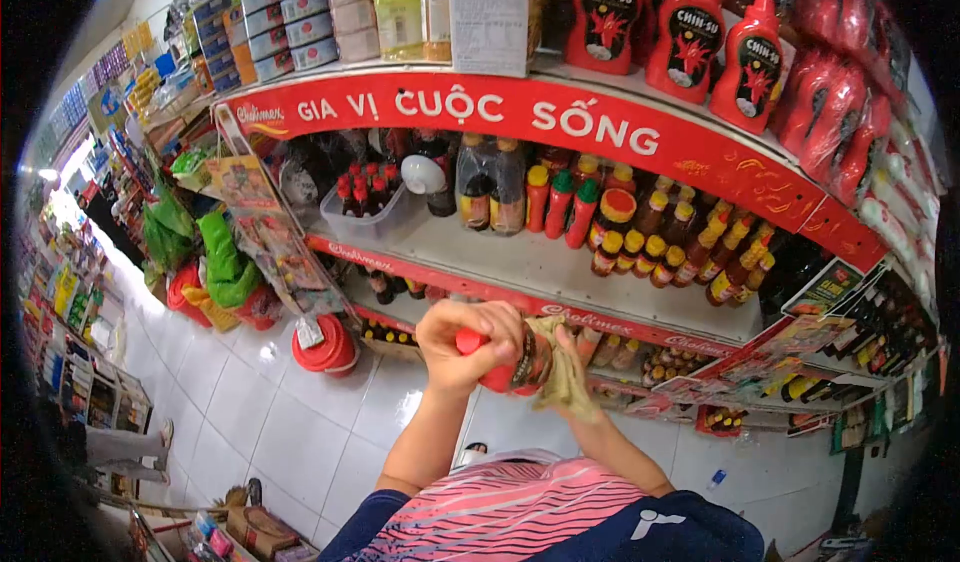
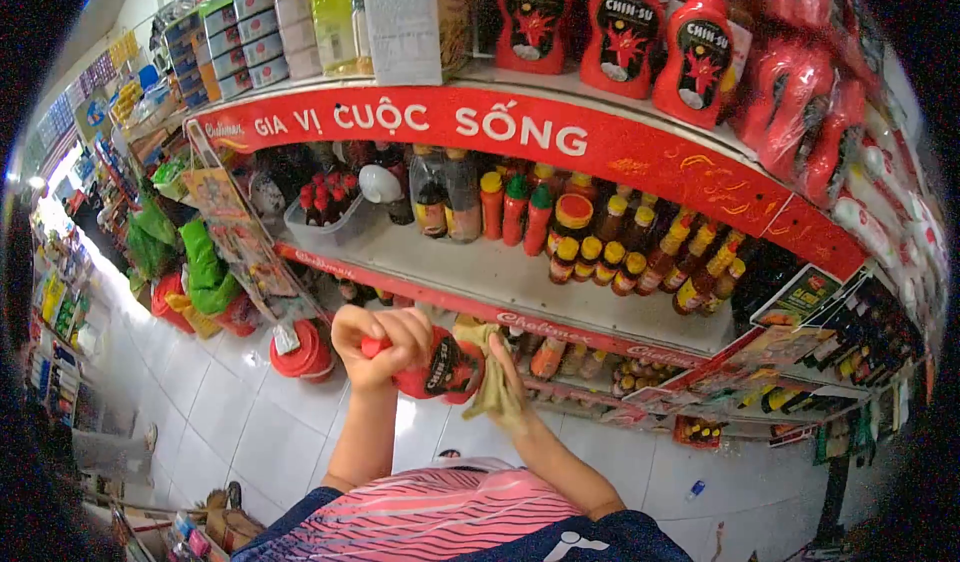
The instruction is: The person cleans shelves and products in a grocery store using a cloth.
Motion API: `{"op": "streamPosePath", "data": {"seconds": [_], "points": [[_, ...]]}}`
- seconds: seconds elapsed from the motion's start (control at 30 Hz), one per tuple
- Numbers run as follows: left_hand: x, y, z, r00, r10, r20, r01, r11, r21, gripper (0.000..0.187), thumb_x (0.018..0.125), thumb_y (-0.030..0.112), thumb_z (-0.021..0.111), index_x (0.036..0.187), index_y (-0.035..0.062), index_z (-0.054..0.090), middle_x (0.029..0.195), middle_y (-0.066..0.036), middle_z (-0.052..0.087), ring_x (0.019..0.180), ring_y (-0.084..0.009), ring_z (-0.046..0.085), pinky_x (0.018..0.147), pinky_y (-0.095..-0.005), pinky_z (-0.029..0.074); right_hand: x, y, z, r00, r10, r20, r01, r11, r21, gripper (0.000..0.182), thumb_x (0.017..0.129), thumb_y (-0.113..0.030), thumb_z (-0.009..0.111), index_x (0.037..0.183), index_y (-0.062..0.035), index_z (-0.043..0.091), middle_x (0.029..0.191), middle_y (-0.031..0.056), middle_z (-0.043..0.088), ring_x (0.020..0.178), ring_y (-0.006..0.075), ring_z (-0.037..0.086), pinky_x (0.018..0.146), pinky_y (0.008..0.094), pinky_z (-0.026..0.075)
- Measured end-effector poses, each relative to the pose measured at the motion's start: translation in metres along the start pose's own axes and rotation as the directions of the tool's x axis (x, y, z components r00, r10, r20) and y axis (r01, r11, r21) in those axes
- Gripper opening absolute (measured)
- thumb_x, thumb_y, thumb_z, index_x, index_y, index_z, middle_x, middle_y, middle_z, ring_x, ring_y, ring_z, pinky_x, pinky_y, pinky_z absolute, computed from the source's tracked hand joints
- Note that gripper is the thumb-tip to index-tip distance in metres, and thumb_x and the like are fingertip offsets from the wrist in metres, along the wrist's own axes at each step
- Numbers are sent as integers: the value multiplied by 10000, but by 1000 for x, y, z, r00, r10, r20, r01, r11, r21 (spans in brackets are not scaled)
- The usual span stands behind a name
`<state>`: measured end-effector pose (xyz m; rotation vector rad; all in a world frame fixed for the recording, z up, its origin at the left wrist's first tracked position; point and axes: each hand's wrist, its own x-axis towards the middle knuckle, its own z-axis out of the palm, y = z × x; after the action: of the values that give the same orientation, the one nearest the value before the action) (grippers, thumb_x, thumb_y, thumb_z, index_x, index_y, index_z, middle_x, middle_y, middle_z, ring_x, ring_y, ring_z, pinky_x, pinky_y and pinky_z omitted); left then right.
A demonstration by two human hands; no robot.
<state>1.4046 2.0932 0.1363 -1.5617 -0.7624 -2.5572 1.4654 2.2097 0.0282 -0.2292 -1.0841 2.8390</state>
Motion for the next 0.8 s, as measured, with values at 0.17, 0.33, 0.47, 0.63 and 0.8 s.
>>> {"op": "streamPosePath", "data": {"seconds": [0.17, 0.33, 0.47, 0.63, 0.8], "points": [[-6, -18, -6, 972, -168, 162, 186, 977, -103, 345, 660, -50, 588, 980, -8, 466, 560, -93, 554, 542, -175, 535, 579, -318, 426, -14, 2, 6, 962, 270, 41, -270, 918, 291, 548, 791, -544, 325, 1129, -126, 437, 984, 100, 550, 836, 229, 556, 650, 321, 483], [-4, -17, -24, 680, -511, 526, 515, 843, 153, 287, 654, 34, 653, 917, -37, 563, 629, -40, 565, 604, -123, 515, 595, -260, 413, -17, -1, -48, 783, 441, 439, -554, 815, 169, 785, 681, -717, 258, 1202, -138, 360, 997, 182, 534, 688, 349, 583, 470, 408, 502], [-27, -25, -29, 578, -493, 650, 649, 761, -1, 234, 640, 70, 679, 840, -14, 593, 590, -64, 574, 620, -217, 536, 655, -375, 395, -34, -10, -46, 681, 651, 335, -690, 724, -6, 706, 721, -665, 284, 1156, -118, 384, 951, 210, 537, 654, 334, 589, 388, 339, 467], [-53, -29, -12, 790, -610, -66, 605, 756, 251, 496, 735, 213, 574, 1147, 6, 391, 1017, -105, 516, 932, -180, 490, 825, -291, 369, -23, -1, -47, 869, 446, 212, -494, 785, 374, 419, 760, -401, 500, 1030, -84, 457, 808, 79, 539, 598, 178, 529, 372, 253, 397], [-102, -50, -3, 608, -396, -688, 526, 850, -25, 489, 735, 90, 543, 1161, 30, 311, 1085, -103, 454, 963, -174, 456, 855, -285, 341, -28, 8, -37, 974, -184, -131, 163, 974, -157, 366, 769, -277, 539, 1034, -38, 455, 853, 70, 546, 665, 168, 546, 503, 299, 442]]}}
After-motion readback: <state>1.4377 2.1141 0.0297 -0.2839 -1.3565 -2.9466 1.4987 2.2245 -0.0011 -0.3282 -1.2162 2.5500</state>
